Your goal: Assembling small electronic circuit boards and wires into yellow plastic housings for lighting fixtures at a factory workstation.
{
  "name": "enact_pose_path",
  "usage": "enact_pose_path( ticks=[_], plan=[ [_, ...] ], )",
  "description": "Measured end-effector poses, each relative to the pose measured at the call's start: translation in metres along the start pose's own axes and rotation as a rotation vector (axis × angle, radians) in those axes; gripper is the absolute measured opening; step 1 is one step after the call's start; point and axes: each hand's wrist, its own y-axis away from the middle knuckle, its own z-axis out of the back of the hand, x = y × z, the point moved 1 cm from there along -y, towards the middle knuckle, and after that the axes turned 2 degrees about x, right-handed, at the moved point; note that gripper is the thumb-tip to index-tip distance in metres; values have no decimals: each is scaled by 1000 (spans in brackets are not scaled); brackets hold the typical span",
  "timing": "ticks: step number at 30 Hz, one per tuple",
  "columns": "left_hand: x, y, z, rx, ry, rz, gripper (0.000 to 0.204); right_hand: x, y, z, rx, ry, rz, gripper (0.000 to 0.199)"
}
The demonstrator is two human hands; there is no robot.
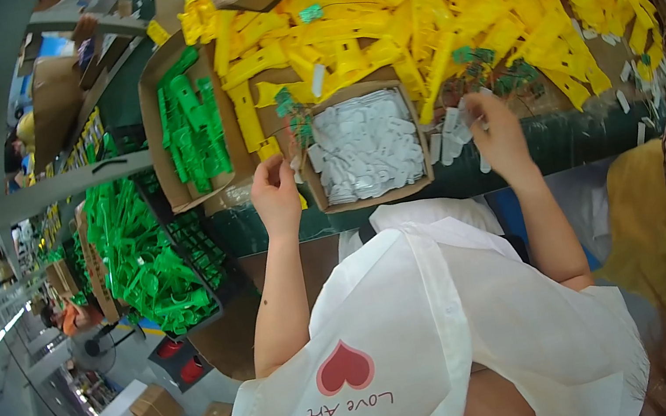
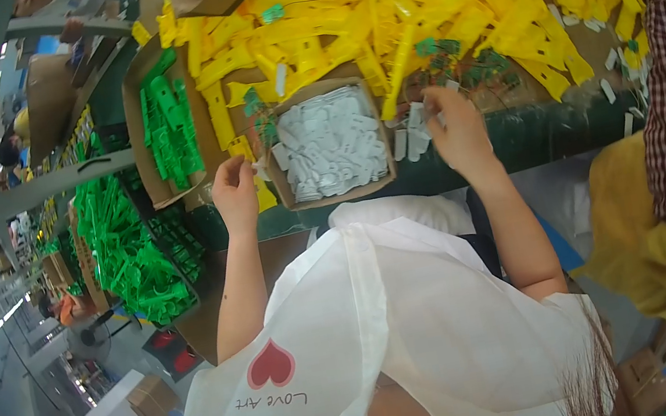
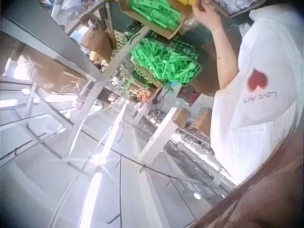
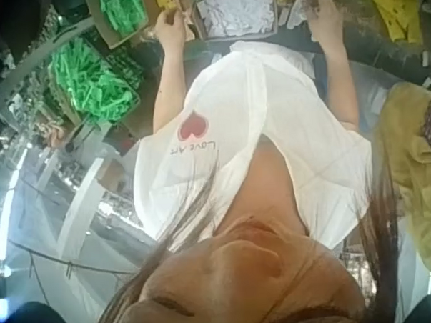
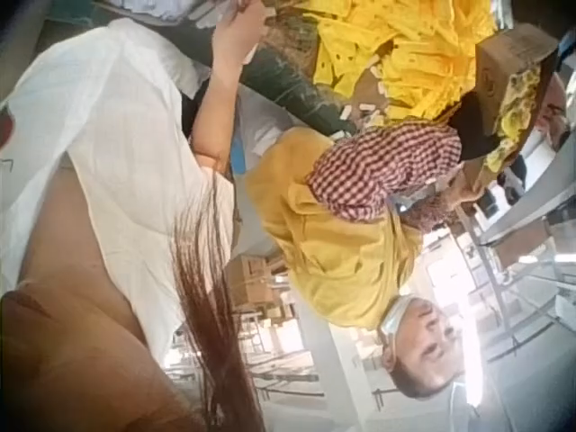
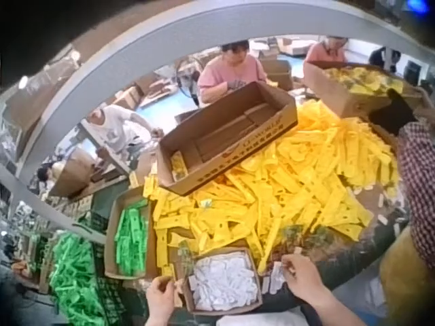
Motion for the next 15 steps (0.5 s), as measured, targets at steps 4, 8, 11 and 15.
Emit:
enact_pose_path(
  ticks=[4, 8, 11, 15],
  plan=[
    [35, 3, 21, -157, -108, -7, 21, 36, 7, -46, 226, 0, 125, 25],
    [38, -1, 7, -65, -203, -125, 43, 61, -7, -91, 365, -35, 146, 26],
    [67, -11, -9, 68, -358, -258, 45, 64, -27, -140, 360, -125, 63, 28],
    [80, -16, 0, 84, 186, -44, 15, 71, -45, -183, 666, -443, -247, 38]
  ],
)
